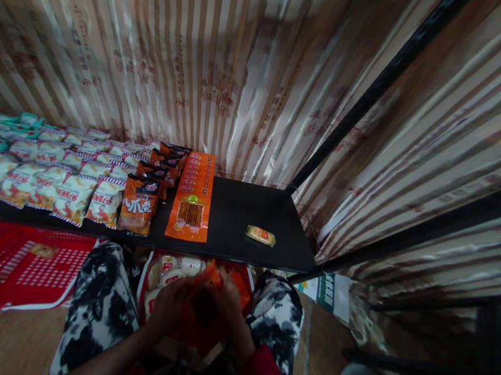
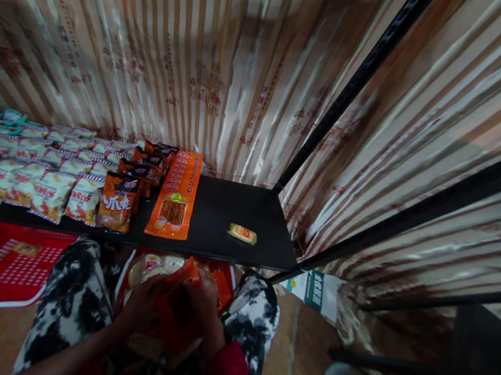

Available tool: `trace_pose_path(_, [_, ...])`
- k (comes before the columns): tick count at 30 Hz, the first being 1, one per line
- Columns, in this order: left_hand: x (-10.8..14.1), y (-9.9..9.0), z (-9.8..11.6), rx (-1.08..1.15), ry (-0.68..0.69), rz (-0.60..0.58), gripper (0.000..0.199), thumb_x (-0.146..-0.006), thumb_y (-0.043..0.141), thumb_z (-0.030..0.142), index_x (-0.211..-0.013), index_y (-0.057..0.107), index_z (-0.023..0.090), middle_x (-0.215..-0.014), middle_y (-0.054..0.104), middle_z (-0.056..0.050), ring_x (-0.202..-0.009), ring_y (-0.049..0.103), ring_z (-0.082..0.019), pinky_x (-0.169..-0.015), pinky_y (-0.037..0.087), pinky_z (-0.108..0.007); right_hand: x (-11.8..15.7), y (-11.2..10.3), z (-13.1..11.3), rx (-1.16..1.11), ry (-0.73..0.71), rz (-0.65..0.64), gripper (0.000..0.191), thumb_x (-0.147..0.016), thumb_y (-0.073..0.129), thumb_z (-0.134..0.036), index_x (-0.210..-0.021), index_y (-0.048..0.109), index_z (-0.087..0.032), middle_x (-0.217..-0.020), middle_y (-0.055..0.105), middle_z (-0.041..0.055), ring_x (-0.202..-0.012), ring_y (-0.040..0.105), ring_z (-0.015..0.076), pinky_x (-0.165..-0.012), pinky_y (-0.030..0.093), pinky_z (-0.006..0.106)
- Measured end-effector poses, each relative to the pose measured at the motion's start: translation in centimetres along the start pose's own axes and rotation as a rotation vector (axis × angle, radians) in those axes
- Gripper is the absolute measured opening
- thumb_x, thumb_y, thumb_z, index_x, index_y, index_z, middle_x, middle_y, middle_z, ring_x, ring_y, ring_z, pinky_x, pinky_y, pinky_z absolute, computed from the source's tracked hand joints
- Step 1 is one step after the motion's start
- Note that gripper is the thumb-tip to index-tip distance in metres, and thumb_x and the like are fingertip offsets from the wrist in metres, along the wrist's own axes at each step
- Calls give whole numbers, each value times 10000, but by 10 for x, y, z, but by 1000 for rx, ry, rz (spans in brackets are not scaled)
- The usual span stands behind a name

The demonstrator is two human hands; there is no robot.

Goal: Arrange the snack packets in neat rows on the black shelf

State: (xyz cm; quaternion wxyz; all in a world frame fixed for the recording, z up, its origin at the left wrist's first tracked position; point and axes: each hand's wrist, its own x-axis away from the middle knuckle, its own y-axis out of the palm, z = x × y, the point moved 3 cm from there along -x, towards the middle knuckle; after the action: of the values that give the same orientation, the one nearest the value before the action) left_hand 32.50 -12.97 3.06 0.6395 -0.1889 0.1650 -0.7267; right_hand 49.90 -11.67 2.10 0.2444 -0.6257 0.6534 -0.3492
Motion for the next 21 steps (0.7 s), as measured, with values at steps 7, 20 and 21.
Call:
trace_pose_path(7, [-9,-14,11,19,34,47,365,-811,327,289,-947,653,199,-943,711,-58,-890,647,-213,-832,496,-355,2,1,6,-301,13,-152,216,-785,534,-343,-881,676,-211,-868,701,43,-777,643,199,-702,495,288])
trace_pose_path(20, [-25,-34,37,-16,37,77,366,-745,335,191,-929,651,177,-869,703,-50,-797,631,-180,-770,492,-298,6,9,0,-802,44,-322,424,-697,601,-568,-883,692,-198,-843,719,35,-758,645,215,-715,492,333])
trace_pose_path(21, [-26,-34,38,-9,32,84,369,-743,343,189,-952,646,176,-894,703,-51,-817,629,-178,-782,486,-294,6,10,1,-830,57,-316,441,-678,616,-586,-873,696,-198,-831,720,34,-750,644,218,-718,489,342])
